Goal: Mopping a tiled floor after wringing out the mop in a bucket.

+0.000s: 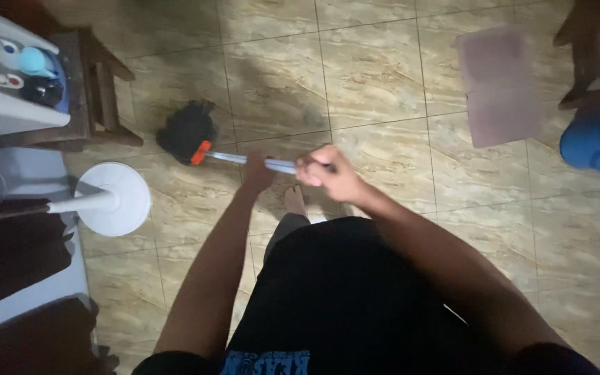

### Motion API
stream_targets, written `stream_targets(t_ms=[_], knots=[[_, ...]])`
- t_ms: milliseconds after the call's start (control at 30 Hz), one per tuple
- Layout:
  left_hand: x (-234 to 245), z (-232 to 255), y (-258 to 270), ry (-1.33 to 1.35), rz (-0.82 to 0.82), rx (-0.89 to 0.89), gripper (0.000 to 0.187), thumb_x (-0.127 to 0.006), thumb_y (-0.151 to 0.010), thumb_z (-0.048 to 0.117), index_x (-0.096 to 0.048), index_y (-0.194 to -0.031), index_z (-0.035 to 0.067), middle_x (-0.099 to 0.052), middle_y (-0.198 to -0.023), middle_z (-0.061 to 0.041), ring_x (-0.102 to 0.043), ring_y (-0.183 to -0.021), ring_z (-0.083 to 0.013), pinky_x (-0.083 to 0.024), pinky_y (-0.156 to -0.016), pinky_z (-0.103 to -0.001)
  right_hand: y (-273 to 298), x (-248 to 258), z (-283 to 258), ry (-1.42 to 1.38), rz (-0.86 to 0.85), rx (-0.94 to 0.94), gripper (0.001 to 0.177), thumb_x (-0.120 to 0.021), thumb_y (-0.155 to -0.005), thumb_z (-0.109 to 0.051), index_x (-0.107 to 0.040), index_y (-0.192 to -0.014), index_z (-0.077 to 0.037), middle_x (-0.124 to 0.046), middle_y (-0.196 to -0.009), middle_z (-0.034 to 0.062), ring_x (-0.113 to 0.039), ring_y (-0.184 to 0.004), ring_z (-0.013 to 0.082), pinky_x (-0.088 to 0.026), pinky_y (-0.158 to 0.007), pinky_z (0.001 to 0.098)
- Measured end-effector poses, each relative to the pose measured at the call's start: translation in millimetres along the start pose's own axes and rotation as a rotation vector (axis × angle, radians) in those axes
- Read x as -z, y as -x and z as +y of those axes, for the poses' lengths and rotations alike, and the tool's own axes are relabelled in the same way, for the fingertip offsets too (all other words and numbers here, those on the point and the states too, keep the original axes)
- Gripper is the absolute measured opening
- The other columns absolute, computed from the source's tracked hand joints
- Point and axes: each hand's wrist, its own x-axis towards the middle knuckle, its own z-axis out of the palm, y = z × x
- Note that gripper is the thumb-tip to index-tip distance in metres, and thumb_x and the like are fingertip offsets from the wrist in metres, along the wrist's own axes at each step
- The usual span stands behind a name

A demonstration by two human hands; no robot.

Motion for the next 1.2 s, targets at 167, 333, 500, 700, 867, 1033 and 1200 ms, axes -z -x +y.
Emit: stream_targets(t_ms=[167, 333, 500, 700, 867, 1033, 1200], knots=[[-25.7, 153.2, 5.5, 0.095, -0.005, -0.114, 0.031, -0.065, -0.097, 0.034, -0.069, -0.090, 0.004, -0.072, -0.088, -0.018, -0.071, -0.089, -0.0390, -0.053, -0.086, -0.050, 59.6, 38.7, -110.5, 0.062, 0.112, 0.077, 0.035, -0.047, -0.099, 0.001, -0.042, -0.064, -0.001, -0.051, -0.061, 0.0078, -0.050, -0.060, 0.0190, -0.047, -0.064, 0.0348], [-73.8, 336.1, 33.8, 0.162, -0.209, -0.325, 0.025, -0.061, -0.093, 0.028, -0.069, -0.087, 0.005, -0.070, -0.087, -0.022, -0.069, -0.086, -0.0437, -0.054, -0.078, -0.054, 157.7, 62.7, -224.6, 0.202, 0.398, -0.077, 0.034, -0.047, -0.096, -0.001, -0.042, -0.062, -0.001, -0.051, -0.061, 0.0085, -0.047, -0.059, 0.0186, -0.040, -0.061, 0.0348], [-173.2, 441.2, 68.0, 0.415, -0.455, -0.656, 0.015, -0.058, -0.074, 0.014, -0.068, -0.082, 0.006, -0.072, -0.085, -0.019, -0.070, -0.089, -0.0416, -0.053, -0.073, -0.051, 261.7, 78.7, -250.8, 0.355, 0.628, -0.153, 0.029, -0.046, -0.089, -0.002, -0.042, -0.060, -0.002, -0.046, -0.060, 0.0059, -0.042, -0.057, 0.0165, -0.035, -0.056, 0.0319], [-172.7, 524.4, 100.7, 0.374, -0.605, -0.579, 0.019, -0.066, -0.082, 0.024, -0.066, -0.080, 0.005, -0.072, -0.088, -0.019, -0.071, -0.090, -0.0379, -0.054, -0.073, -0.048, 316.7, 107.7, -251.9, 0.372, 0.608, -0.009, 0.028, -0.048, -0.087, -0.011, -0.039, -0.063, -0.001, -0.043, -0.059, 0.0038, -0.041, -0.056, 0.0163, -0.035, -0.056, 0.0323], [-153.8, 505.5, 108.3, 0.287, -0.488, -0.524, 0.017, -0.064, -0.083, 0.022, -0.070, -0.081, 0.007, -0.073, -0.088, -0.018, -0.071, -0.091, -0.0382, -0.054, -0.075, -0.048, 308.4, 94.0, -238.4, 0.221, 0.640, 0.140, 0.028, -0.048, -0.085, -0.013, -0.039, -0.062, 0.000, -0.041, -0.060, 0.0070, -0.038, -0.057, 0.0178, -0.031, -0.057, 0.0327], [-102.4, 431.6, 119.3, 0.310, -0.299, -0.397, 0.021, -0.071, -0.078, 0.026, -0.068, -0.081, 0.006, -0.070, -0.085, -0.020, -0.069, -0.086, -0.0415, -0.054, -0.070, -0.050, 270.1, 54.2, -217.5, 0.092, 0.593, 0.223, 0.025, -0.048, -0.082, -0.011, -0.038, -0.062, 0.001, -0.040, -0.059, 0.0083, -0.036, -0.056, 0.0178, -0.029, -0.056, 0.0326], [-39.6, 316.0, 121.2, 0.217, -0.102, -0.208, 0.014, -0.072, -0.086, 0.023, -0.072, -0.087, 0.009, -0.070, -0.089, -0.020, -0.069, -0.090, -0.0424, -0.055, -0.077, -0.051, 190.6, 2.2, -183.3, -0.047, 0.280, 0.210, 0.024, -0.049, -0.082, -0.008, -0.040, -0.062, 0.000, -0.043, -0.059, 0.0089, -0.040, -0.057, 0.0200, -0.033, -0.059, 0.0329]])
